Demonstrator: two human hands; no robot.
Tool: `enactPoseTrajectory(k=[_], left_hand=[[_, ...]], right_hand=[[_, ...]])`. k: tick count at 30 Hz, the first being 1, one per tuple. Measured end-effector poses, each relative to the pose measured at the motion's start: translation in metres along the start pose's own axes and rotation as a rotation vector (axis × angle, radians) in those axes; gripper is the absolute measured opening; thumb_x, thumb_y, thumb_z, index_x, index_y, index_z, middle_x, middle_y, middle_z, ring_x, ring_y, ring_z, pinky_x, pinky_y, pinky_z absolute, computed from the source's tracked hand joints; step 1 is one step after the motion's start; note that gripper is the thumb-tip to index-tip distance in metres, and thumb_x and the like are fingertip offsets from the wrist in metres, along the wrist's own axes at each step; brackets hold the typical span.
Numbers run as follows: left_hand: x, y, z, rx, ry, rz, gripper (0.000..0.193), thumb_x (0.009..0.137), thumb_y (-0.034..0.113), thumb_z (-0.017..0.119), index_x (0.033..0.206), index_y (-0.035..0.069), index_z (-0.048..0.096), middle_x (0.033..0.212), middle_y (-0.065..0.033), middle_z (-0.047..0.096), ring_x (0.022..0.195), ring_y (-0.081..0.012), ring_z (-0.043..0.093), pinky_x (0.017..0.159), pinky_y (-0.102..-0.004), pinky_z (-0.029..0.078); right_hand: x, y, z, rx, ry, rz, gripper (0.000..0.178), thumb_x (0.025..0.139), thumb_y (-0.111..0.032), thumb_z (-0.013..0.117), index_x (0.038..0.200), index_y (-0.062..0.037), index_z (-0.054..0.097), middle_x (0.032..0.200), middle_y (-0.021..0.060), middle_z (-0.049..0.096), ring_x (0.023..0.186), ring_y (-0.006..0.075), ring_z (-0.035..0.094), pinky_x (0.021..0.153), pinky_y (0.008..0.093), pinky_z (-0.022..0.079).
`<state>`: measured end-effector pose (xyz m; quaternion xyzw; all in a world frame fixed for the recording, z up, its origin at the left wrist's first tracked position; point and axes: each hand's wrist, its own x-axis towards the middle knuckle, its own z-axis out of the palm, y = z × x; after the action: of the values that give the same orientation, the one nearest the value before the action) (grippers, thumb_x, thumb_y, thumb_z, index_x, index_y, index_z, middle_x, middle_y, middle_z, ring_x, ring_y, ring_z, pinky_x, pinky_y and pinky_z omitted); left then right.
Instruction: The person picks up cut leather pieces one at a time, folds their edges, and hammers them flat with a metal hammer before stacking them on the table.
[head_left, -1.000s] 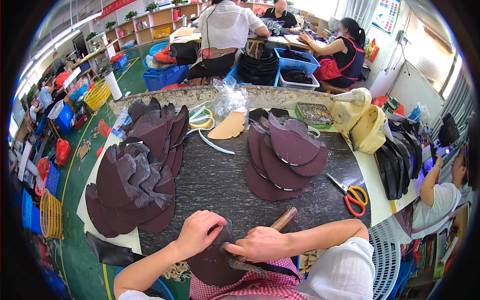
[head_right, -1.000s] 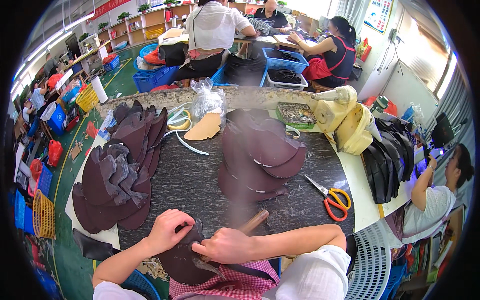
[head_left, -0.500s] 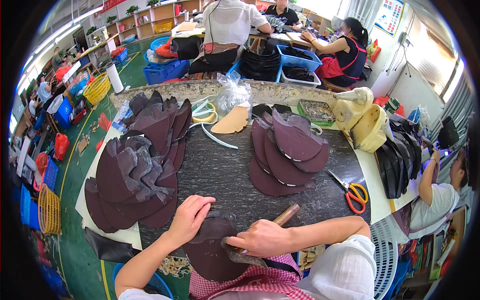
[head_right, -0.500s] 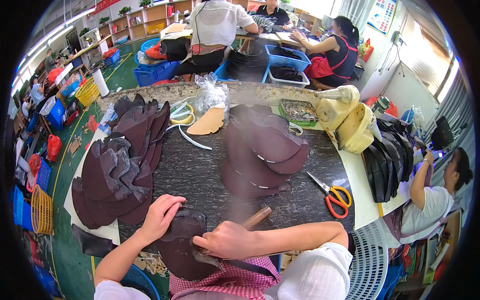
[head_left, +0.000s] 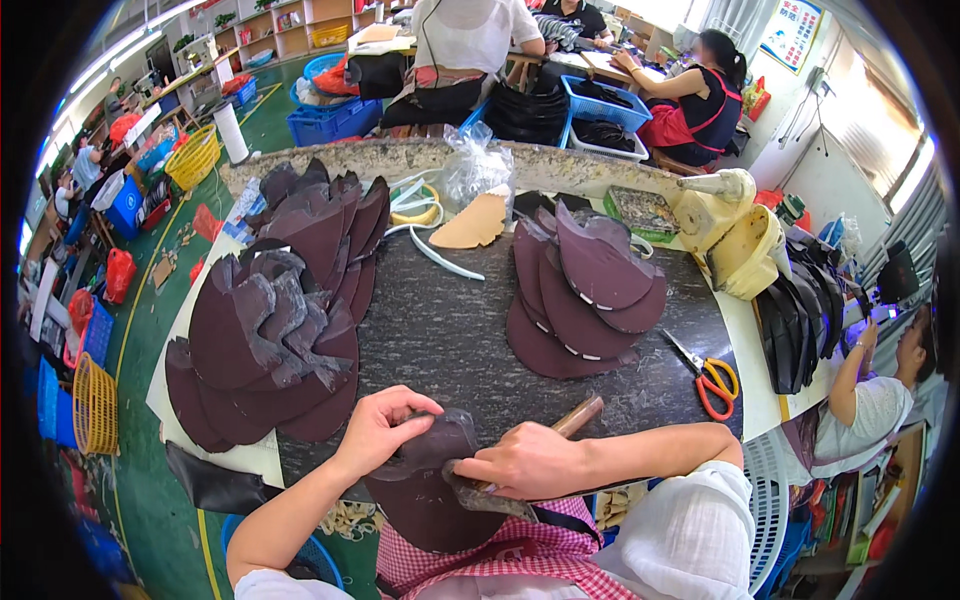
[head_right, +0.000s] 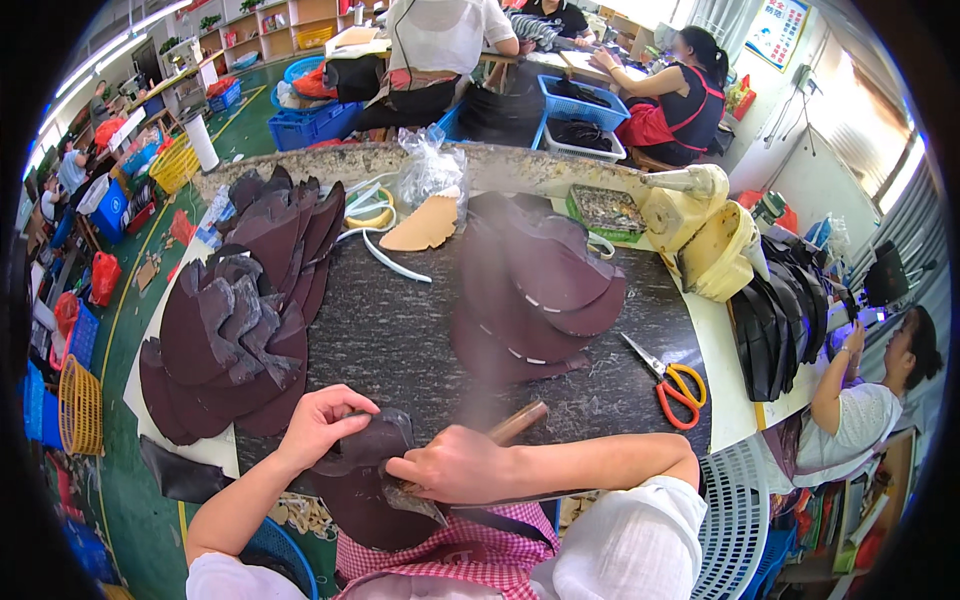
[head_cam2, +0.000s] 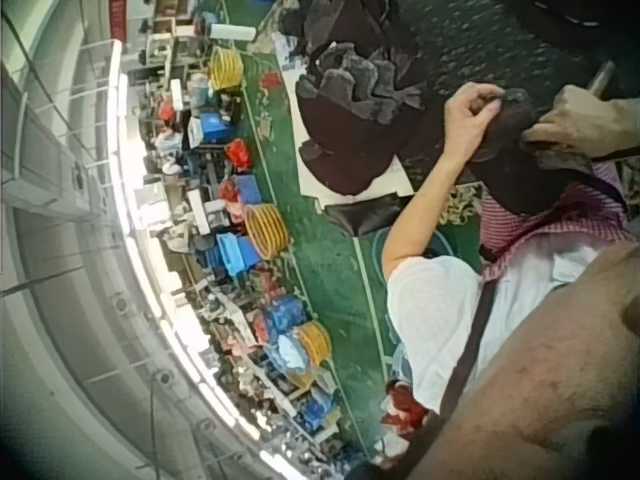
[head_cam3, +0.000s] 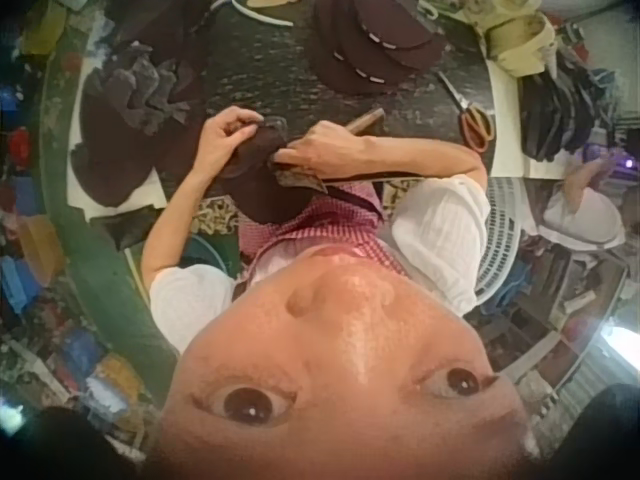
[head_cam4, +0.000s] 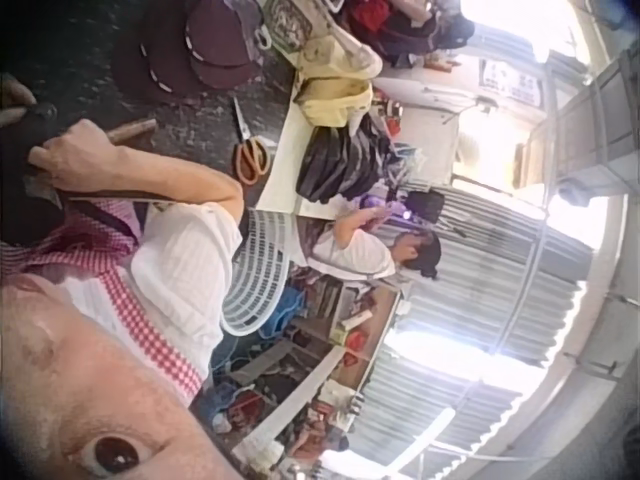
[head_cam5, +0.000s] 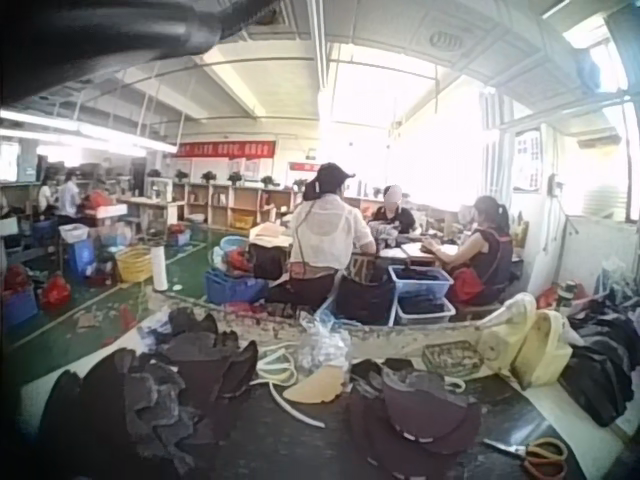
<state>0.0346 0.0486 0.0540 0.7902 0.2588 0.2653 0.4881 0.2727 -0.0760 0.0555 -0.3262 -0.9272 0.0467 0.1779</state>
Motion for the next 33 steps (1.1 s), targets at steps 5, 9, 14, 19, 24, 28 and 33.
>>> enactPoseTrajectory(k=[5, 9, 14, 19, 24, 28, 33], left_hand=[[-0.024, 0.014, 0.017, 0.440, 0.184, 0.199, 0.023, 0.089, 0.001, 0.068, 0.111, 0.005, 0.069, 0.094, -0.0067, 0.065, 0.067, -0.0145, 0.060, 0.064, -0.0263, 0.048], [-0.062, -0.005, 0.023, 0.993, 0.328, 0.335, 0.024, 0.084, 0.011, 0.074, 0.107, 0.007, 0.068, 0.100, -0.0122, 0.063, 0.092, -0.0328, 0.064, 0.078, -0.0434, 0.050], [-0.057, -0.022, 0.003, 0.677, 0.361, 0.301, 0.025, 0.086, -0.002, 0.067, 0.111, 0.004, 0.067, 0.099, -0.0117, 0.061, 0.086, -0.0274, 0.063, 0.076, -0.0360, 0.052], [-0.052, -0.020, 0.008, 0.597, 0.355, 0.276, 0.035, 0.088, -0.006, 0.065, 0.120, 0.005, 0.064, 0.097, -0.0091, 0.060, 0.077, -0.0197, 0.060, 0.070, -0.0325, 0.050], [-0.055, -0.025, 0.003, 0.613, 0.321, 0.323, 0.041, 0.088, -0.007, 0.063, 0.127, 0.004, 0.060, 0.102, -0.0106, 0.061, 0.088, -0.0273, 0.061, 0.078, -0.0376, 0.050], [-0.039, -0.014, -0.012, 0.808, 0.222, 0.350, 0.040, 0.087, -0.003, 0.064, 0.127, 0.002, 0.060, 0.108, -0.0131, 0.062, 0.100, -0.0324, 0.061, 0.088, -0.0427, 0.048], [-0.003, -0.017, -0.016, 0.718, -0.042, 0.469, 0.046, 0.084, 0.005, 0.070, 0.129, 0.003, 0.060, 0.114, -0.0127, 0.063, 0.106, -0.0335, 0.060, 0.092, -0.0436, 0.047]], right_hand=[[0.015, 0.003, -0.014, 0.033, 0.206, -0.091, 0.027, 0.079, -0.014, 0.067, 0.105, -0.0098, 0.059, 0.072, 0.0053, 0.062, 0.059, 0.0264, 0.067, 0.052, 0.0397, 0.054], [0.031, 0.028, 0.022, 0.037, 0.224, 0.111, 0.033, 0.096, -0.041, 0.064, 0.112, -0.0130, 0.063, 0.065, 0.0093, 0.062, 0.059, 0.0278, 0.067, 0.050, 0.0416, 0.052], [0.058, 0.033, 0.001, 0.247, 0.359, 0.187, 0.017, 0.096, -0.028, 0.065, 0.104, -0.0152, 0.072, 0.090, 0.0075, 0.071, 0.076, 0.0290, 0.072, 0.064, 0.0378, 0.056], [0.073, 0.039, 0.004, -0.010, 0.161, 0.257, 0.019, 0.092, -0.025, 0.068, 0.108, -0.0141, 0.068, 0.086, 0.0092, 0.073, 0.074, 0.0311, 0.072, 0.064, 0.0428, 0.057], [0.067, 0.019, 0.003, 0.199, 0.306, 0.191, 0.021, 0.090, -0.023, 0.071, 0.108, -0.0124, 0.069, 0.084, 0.0131, 0.072, 0.074, 0.0328, 0.072, 0.063, 0.0433, 0.057], [0.070, 0.014, 0.000, 0.149, 0.125, 0.240, 0.023, 0.091, -0.023, 0.070, 0.112, -0.0132, 0.070, 0.083, 0.0131, 0.071, 0.072, 0.0324, 0.071, 0.060, 0.0426, 0.056], [0.038, 0.026, -0.009, 0.191, 0.175, 0.239, 0.027, 0.089, -0.022, 0.071, 0.112, -0.0078, 0.068, 0.076, 0.0092, 0.067, 0.067, 0.0297, 0.071, 0.057, 0.0407, 0.053]])
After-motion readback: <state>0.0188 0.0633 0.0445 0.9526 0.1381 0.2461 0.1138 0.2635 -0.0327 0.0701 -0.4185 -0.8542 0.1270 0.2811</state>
